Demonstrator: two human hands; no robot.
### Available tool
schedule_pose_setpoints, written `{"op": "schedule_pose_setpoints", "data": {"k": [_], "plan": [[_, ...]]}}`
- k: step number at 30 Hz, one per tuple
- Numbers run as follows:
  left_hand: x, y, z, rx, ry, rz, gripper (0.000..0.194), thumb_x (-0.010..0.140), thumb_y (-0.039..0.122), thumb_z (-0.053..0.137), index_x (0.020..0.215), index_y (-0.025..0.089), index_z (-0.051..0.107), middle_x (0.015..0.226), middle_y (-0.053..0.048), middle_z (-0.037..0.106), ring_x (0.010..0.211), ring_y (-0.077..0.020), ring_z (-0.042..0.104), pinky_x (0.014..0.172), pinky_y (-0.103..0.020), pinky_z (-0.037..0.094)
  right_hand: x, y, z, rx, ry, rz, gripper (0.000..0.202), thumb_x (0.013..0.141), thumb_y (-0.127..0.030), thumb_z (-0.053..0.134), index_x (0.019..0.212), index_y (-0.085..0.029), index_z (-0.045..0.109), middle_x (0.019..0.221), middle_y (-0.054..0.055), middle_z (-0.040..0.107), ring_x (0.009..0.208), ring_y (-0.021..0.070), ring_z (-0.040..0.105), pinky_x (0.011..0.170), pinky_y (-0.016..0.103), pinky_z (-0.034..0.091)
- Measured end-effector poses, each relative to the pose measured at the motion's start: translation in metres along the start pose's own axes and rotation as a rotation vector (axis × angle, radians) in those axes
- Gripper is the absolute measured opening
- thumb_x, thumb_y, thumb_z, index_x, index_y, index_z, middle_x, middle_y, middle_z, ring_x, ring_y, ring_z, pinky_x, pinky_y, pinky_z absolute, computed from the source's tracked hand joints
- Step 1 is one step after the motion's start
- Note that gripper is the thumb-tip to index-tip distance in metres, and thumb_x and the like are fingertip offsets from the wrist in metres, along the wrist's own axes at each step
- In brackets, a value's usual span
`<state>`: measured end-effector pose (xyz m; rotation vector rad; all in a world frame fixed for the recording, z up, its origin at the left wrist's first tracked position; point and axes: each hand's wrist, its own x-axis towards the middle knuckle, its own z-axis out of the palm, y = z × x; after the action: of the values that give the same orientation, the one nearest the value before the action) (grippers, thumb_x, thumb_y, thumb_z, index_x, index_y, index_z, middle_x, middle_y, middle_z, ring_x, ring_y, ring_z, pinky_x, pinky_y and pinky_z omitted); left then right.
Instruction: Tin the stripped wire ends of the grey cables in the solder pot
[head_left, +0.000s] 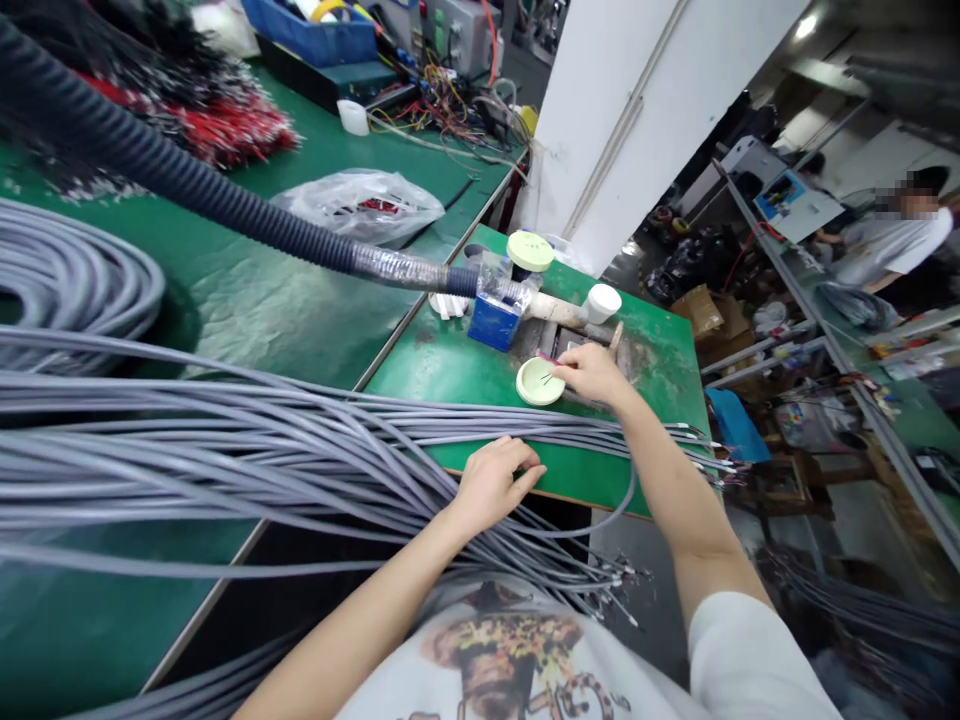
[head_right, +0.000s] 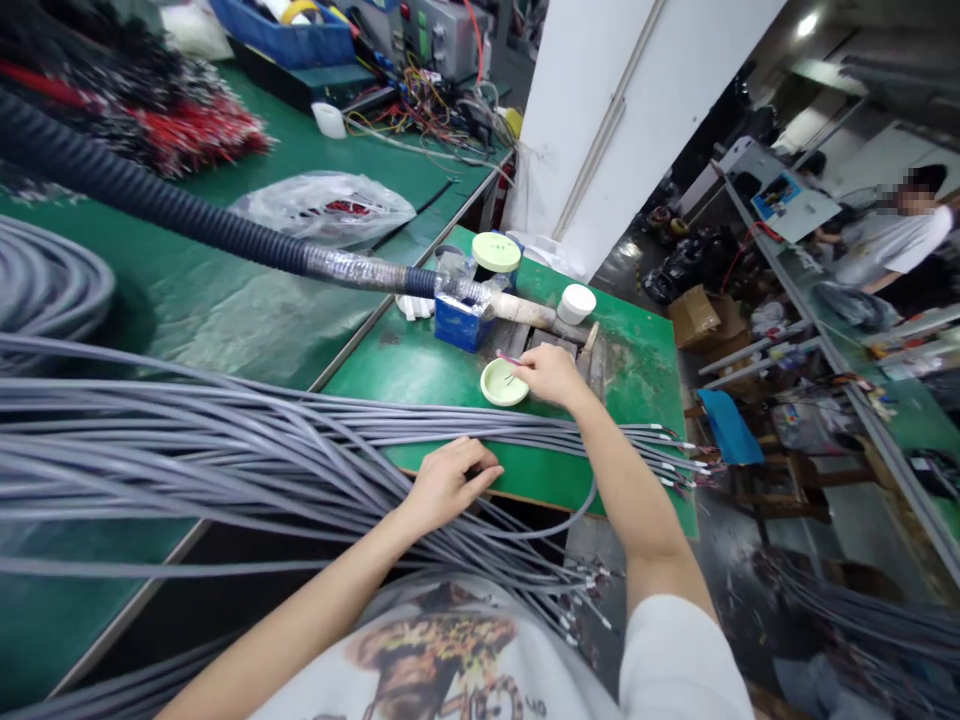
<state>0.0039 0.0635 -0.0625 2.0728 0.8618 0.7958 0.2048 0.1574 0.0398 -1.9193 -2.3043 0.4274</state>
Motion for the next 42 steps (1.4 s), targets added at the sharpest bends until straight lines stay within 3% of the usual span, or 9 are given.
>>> {"op": "schedule_pose_setpoints", "data": {"k": [4, 7, 12, 17, 20, 23, 26, 33, 42], "plan": [[-0.001, -0.002, 0.002, 0.002, 0.011, 0.021, 0.018, 0.09, 0.031, 0.053, 0.079, 0.02, 0.061, 0.073, -0.001, 0.062, 0.072, -0.0154, 0.054, 0.069, -0.028, 0.041, 0.003, -0.012, 0.01, -0.155, -0.109, 0.038, 0.029, 0.084, -0.036, 0.053, 0.08, -0.019, 0.075, 0.074, 0.004, 0.07, 0.068, 0.0149, 0.058, 0.056, 0.025, 0.029], [-0.001, -0.002, 0.003, 0.009, 0.009, 0.034, 0.019, 0.091, 0.032, 0.051, 0.079, 0.02, 0.06, 0.073, -0.001, 0.062, 0.071, -0.0154, 0.053, 0.068, -0.028, 0.041, 0.003, -0.016, 0.013, -0.204, -0.133, 0.071, 0.027, 0.084, -0.036, 0.054, 0.088, -0.021, 0.076, 0.086, 0.006, 0.074, 0.079, 0.0186, 0.063, 0.06, 0.026, 0.033], [-0.001, -0.001, 0.002, 0.024, -0.01, 0.022, 0.019, 0.091, 0.033, 0.052, 0.079, 0.02, 0.059, 0.071, 0.0, 0.06, 0.07, -0.0155, 0.053, 0.066, -0.028, 0.04, 0.002, -0.017, 0.018, -0.232, -0.115, 0.114, 0.026, 0.082, -0.034, 0.055, 0.09, -0.02, 0.076, 0.092, 0.011, 0.073, 0.084, 0.0241, 0.065, 0.064, 0.028, 0.037], [-0.001, -0.001, 0.002, 0.024, -0.01, 0.03, 0.019, 0.091, 0.033, 0.052, 0.079, 0.02, 0.06, 0.071, 0.0, 0.06, 0.07, -0.0151, 0.053, 0.067, -0.028, 0.04, -0.005, -0.013, 0.007, -0.22, -0.072, 0.101, 0.027, 0.083, -0.034, 0.053, 0.087, -0.019, 0.075, 0.089, 0.008, 0.072, 0.082, 0.0208, 0.063, 0.064, 0.027, 0.035], [-0.001, -0.001, 0.002, 0.019, -0.007, 0.026, 0.019, 0.09, 0.033, 0.052, 0.079, 0.021, 0.06, 0.071, 0.0, 0.061, 0.071, -0.0153, 0.054, 0.067, -0.028, 0.04, -0.015, 0.003, -0.01, -0.139, 0.029, 0.105, 0.031, 0.084, -0.038, 0.051, 0.077, -0.018, 0.073, 0.074, 0.002, 0.068, 0.07, 0.0151, 0.058, 0.059, 0.025, 0.031], [-0.001, -0.001, 0.002, 0.016, -0.004, 0.021, 0.019, 0.091, 0.033, 0.052, 0.079, 0.021, 0.06, 0.072, 0.0, 0.062, 0.072, -0.0155, 0.054, 0.068, -0.028, 0.041, -0.021, 0.033, -0.022, -0.022, 0.184, 0.23, 0.031, 0.079, -0.039, 0.055, 0.065, -0.015, 0.071, 0.056, -0.002, 0.055, 0.058, 0.011, 0.049, 0.055, 0.025, 0.027], [-0.001, -0.001, 0.003, 0.017, -0.007, 0.025, 0.018, 0.09, 0.032, 0.052, 0.079, 0.021, 0.061, 0.075, -0.001, 0.063, 0.074, -0.0157, 0.054, 0.069, -0.028, 0.041, -0.019, 0.066, -0.02, 0.014, 0.26, 0.352, 0.03, 0.075, -0.037, 0.057, 0.06, -0.015, 0.069, 0.051, -0.003, 0.049, 0.055, 0.0104, 0.044, 0.054, 0.024, 0.026], [0.0, -0.002, 0.003, 0.021, 0.007, 0.017, 0.018, 0.09, 0.032, 0.052, 0.079, 0.021, 0.061, 0.074, -0.001, 0.063, 0.074, -0.0158, 0.055, 0.069, -0.028, 0.041, 0.001, 0.114, 0.008, 0.05, 0.26, 0.478, 0.032, 0.072, -0.039, 0.057, 0.056, -0.014, 0.07, 0.043, -0.002, 0.048, 0.051, 0.0118, 0.047, 0.052, 0.024, 0.029], [0.0, -0.002, 0.002, 0.021, -0.004, 0.006, 0.018, 0.091, 0.033, 0.053, 0.08, 0.021, 0.061, 0.075, -0.002, 0.064, 0.074, -0.016, 0.055, 0.069, -0.029, 0.04, 0.017, 0.128, 0.024, 0.081, 0.222, 0.529, 0.026, 0.069, -0.038, 0.062, 0.068, -0.017, 0.076, 0.054, 0.0, 0.062, 0.057, 0.0129, 0.054, 0.055, 0.023, 0.036]]}}
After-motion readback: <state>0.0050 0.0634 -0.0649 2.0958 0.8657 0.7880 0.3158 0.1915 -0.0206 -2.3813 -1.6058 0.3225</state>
